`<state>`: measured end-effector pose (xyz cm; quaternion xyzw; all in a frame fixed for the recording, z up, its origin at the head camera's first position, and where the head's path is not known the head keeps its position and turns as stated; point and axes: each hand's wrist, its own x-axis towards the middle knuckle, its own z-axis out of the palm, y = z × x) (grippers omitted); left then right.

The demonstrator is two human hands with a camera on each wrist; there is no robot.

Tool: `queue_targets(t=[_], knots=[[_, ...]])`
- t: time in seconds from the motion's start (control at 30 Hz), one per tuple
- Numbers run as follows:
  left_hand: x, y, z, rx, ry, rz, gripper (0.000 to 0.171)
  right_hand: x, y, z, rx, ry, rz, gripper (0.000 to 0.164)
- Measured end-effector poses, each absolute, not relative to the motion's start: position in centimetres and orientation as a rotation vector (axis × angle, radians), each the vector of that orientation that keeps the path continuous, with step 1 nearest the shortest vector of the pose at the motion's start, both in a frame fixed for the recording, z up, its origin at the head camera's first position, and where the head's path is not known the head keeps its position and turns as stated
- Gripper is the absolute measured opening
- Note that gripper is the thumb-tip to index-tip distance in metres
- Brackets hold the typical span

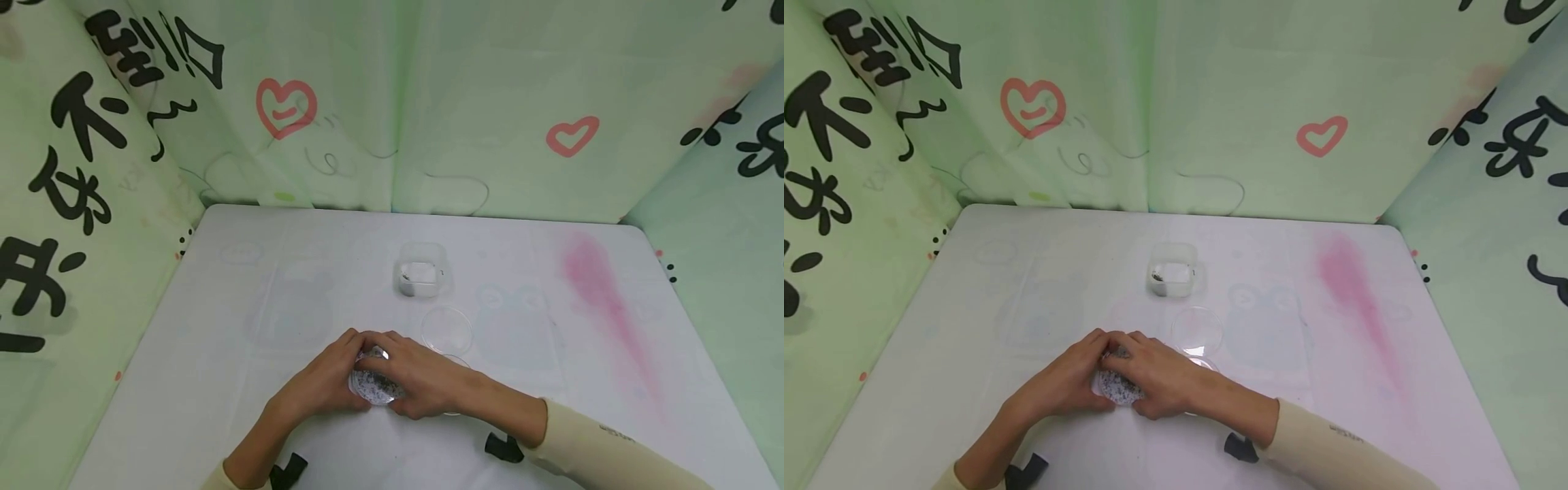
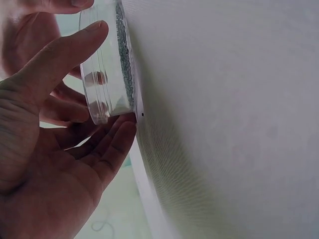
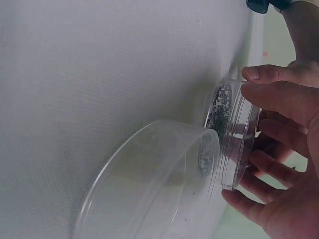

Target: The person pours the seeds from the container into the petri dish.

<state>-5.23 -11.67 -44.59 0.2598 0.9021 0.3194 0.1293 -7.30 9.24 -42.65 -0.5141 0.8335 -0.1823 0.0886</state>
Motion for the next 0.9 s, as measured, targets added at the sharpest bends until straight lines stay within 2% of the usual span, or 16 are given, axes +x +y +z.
queue_targets(t=[0.33, 0.9], knots=[[-5.21, -11.83, -44.72, 0.765, 2.623, 0.893, 0.093, -7.39, 9.08, -42.95, -1.508, 2.445, -0.587, 0.074], [-5.19, -12.04, -44.45, 0.795, 2.619, 0.891, 0.087, -7.23, 9.25, -42.69, -1.476, 2.430, -0.605, 0.063]])
